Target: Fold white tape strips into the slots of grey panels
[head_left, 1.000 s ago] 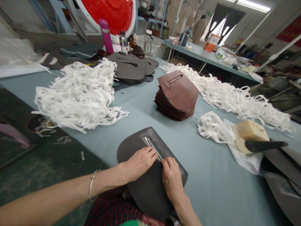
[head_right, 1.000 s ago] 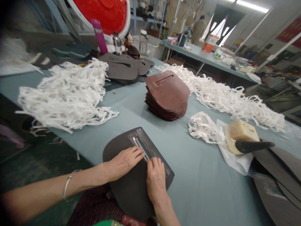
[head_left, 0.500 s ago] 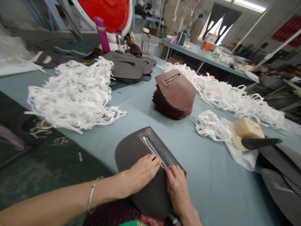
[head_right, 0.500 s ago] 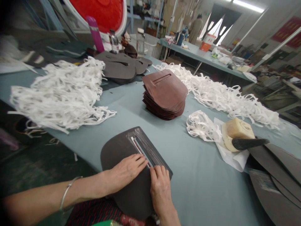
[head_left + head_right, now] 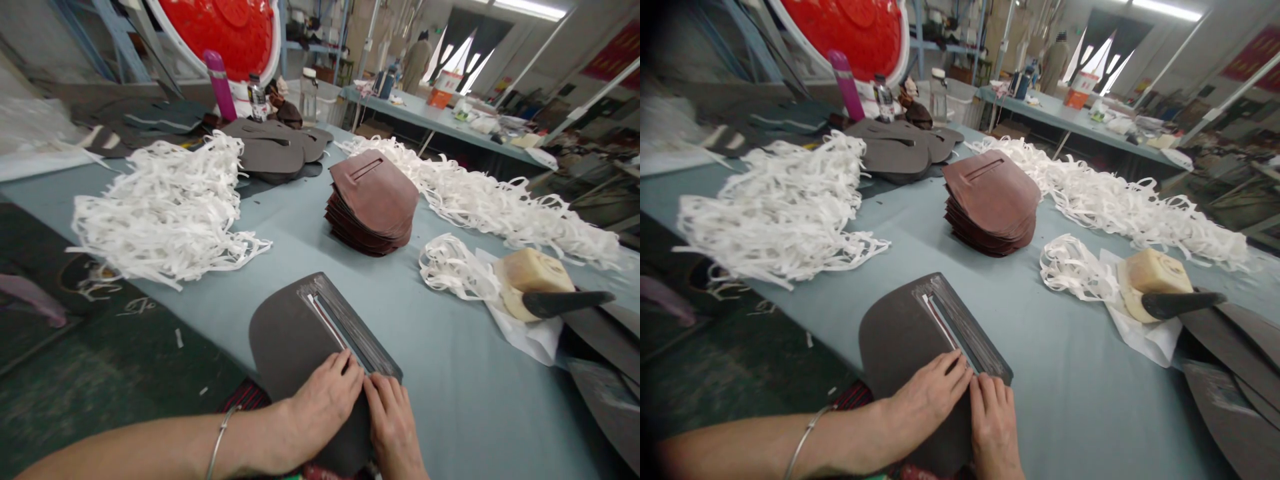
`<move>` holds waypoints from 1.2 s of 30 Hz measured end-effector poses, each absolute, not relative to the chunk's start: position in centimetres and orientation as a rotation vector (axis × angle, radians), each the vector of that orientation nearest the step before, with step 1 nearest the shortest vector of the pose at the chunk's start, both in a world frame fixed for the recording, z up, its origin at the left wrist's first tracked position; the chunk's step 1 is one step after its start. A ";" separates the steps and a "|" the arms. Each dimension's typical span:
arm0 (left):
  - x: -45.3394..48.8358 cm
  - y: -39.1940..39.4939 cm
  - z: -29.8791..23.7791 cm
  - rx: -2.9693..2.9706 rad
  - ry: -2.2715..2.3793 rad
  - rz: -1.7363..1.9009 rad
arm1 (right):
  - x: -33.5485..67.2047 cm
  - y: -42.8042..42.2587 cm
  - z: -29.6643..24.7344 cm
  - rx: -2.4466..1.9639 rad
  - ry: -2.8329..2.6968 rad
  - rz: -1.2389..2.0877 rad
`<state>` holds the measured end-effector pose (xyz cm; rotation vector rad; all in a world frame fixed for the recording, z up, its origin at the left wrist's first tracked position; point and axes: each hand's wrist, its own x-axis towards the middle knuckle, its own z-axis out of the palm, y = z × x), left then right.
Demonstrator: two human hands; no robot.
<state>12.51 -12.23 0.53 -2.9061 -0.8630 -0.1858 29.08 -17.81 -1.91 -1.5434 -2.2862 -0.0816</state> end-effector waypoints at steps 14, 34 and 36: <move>13.2 -14.3 -1.7 -2.852 -0.937 -0.211 | 29.6 -18.8 -2.9 -1.498 -2.132 0.029; 7.4 -8.7 -2.3 -2.997 -1.456 -0.877 | 28.7 -15.1 -0.6 -1.640 -1.553 0.470; 7.2 -8.5 -2.5 -2.977 -1.404 -0.841 | 27.3 -14.1 -0.7 -1.651 -1.688 0.389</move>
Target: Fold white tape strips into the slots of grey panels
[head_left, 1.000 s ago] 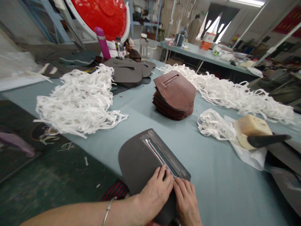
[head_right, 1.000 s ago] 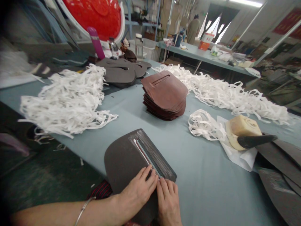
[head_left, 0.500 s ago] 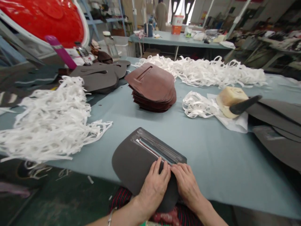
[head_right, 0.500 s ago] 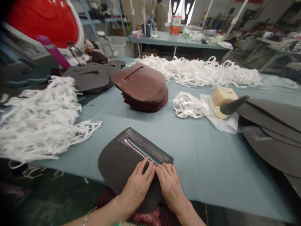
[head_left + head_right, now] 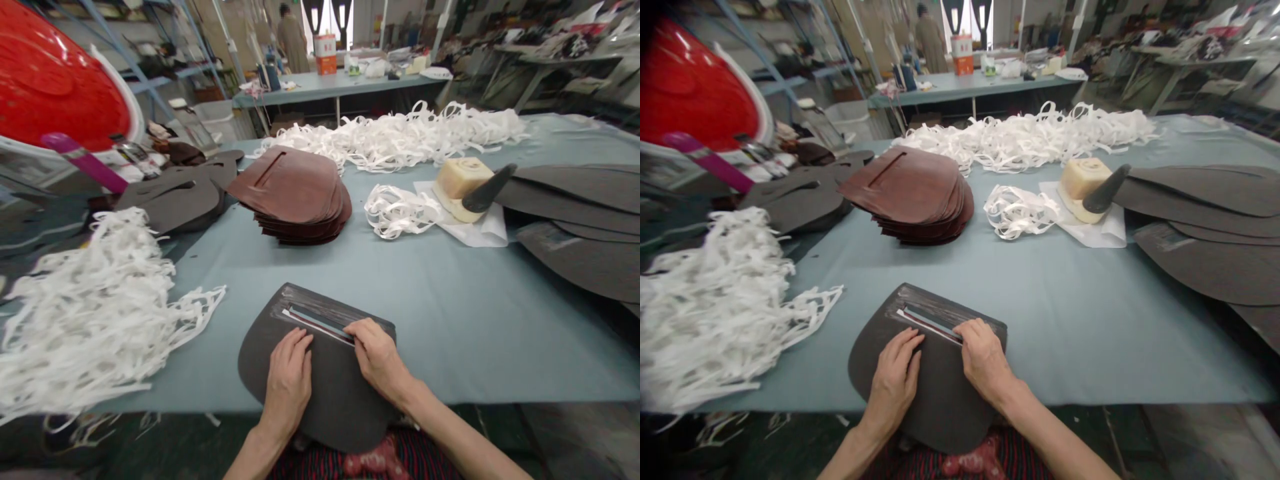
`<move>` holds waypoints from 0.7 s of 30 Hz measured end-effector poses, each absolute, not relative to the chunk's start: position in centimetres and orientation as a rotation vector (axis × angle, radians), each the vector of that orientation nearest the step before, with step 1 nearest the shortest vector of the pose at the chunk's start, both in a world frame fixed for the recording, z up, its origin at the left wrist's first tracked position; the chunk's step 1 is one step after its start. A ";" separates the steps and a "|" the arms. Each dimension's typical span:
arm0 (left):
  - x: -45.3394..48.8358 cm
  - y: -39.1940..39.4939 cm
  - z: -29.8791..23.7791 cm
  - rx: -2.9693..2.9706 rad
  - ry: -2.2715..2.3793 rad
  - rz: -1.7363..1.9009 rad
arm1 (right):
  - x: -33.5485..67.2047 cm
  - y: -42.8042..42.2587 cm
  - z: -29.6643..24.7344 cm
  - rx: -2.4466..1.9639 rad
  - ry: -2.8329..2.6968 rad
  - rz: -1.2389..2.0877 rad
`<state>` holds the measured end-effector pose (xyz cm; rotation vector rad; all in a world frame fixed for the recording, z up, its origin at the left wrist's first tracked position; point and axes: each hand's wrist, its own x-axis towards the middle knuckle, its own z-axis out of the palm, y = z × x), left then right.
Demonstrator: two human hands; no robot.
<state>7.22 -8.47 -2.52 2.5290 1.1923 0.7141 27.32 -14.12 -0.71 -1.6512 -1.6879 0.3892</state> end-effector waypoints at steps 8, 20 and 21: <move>7.2 -8.5 -3.2 2.618 1.194 0.713 | 23.2 -10.9 -1.4 -1.704 -1.950 0.235; 7.6 -8.3 -1.9 2.703 1.262 0.423 | 22.8 -11.5 -1.5 -1.594 -2.132 0.094; 7.6 -8.2 -1.8 2.713 1.256 0.418 | 22.8 -11.4 -1.5 -1.587 -2.156 0.092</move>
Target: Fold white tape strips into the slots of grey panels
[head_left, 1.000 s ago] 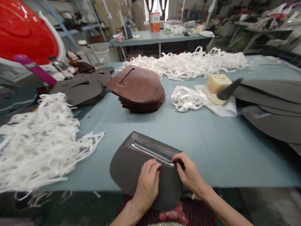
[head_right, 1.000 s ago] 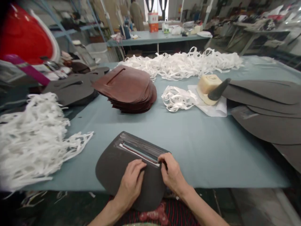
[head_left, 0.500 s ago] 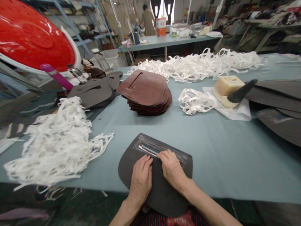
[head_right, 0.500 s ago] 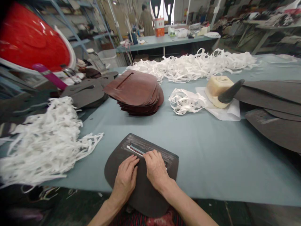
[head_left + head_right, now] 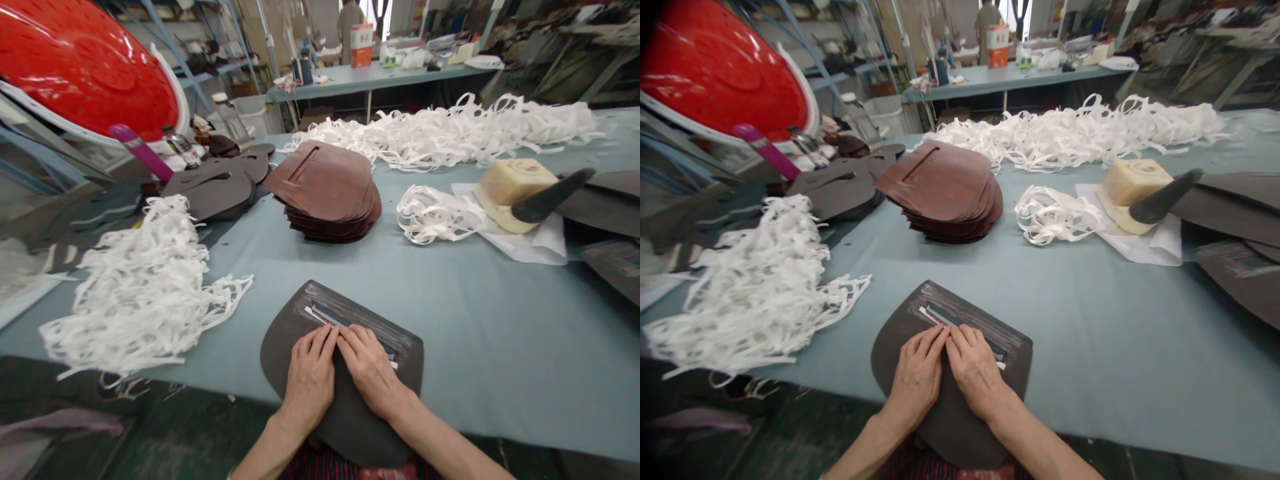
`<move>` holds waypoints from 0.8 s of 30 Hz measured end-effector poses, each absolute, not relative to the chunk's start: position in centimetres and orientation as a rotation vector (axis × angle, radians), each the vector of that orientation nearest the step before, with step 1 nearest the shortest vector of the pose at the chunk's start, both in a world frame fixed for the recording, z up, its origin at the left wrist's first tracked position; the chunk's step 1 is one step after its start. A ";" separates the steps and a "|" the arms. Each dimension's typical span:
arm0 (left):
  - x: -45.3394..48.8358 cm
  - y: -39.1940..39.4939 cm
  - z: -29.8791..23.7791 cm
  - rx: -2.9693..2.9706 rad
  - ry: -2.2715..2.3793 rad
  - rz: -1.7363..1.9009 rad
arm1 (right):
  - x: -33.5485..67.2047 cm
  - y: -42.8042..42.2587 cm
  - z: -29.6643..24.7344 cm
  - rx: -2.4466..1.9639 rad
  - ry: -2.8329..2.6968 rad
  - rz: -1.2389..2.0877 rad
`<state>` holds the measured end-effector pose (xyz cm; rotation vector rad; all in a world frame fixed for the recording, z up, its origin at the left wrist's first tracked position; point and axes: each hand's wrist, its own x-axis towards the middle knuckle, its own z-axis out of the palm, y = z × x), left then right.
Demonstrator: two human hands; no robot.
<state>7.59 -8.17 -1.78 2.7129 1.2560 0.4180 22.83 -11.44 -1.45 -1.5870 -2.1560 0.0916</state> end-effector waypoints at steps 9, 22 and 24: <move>6.8 -6.8 -1.6 2.814 1.248 0.349 | 22.5 -11.2 -2.2 -1.561 -2.203 -0.070; 4.3 -1.8 -2.0 2.881 1.191 0.264 | 20.1 -9.7 -1.8 -1.747 -2.138 0.004; 4.3 -1.7 -2.0 2.882 1.184 0.253 | 20.3 -10.0 -1.6 -1.757 -2.146 0.004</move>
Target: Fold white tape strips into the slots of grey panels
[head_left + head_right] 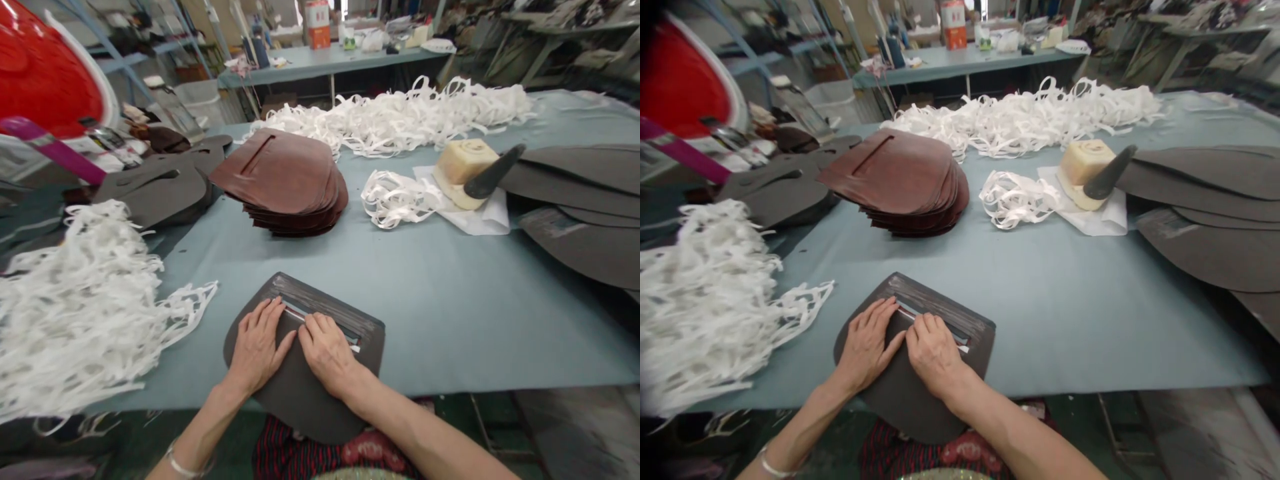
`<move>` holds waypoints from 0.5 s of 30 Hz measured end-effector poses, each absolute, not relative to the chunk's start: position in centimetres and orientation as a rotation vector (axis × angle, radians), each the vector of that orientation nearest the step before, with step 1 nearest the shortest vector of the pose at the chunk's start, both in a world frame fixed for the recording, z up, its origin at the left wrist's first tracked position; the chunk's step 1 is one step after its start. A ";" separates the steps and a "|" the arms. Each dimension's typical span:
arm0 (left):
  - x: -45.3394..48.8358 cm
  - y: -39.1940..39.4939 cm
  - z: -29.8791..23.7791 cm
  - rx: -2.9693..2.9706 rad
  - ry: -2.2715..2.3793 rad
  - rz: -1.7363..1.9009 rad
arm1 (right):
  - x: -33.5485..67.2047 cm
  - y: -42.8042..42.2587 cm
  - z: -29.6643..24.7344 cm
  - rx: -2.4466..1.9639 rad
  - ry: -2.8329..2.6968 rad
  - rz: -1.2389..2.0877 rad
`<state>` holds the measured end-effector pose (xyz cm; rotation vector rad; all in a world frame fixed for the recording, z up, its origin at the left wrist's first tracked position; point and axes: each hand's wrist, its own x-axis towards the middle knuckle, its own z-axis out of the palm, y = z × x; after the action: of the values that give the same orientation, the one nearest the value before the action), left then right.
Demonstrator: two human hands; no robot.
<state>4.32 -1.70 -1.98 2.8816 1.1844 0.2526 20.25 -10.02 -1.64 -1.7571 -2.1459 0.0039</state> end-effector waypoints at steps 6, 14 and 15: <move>4.3 -1.8 -1.7 2.870 1.182 0.249 | 24.0 -15.0 -0.9 -1.717 -2.106 0.122; 5.8 -4.5 -1.9 2.783 1.175 0.447 | 26.8 -18.8 -1.9 -1.644 -1.840 0.287; 6.2 -5.4 -1.9 2.769 1.124 0.446 | 26.7 -18.8 -2.0 -1.637 -1.827 0.288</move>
<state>6.22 -5.36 -1.93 2.7687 1.1237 0.4461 26.68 -18.75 -2.04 -1.6365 -1.8274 0.2875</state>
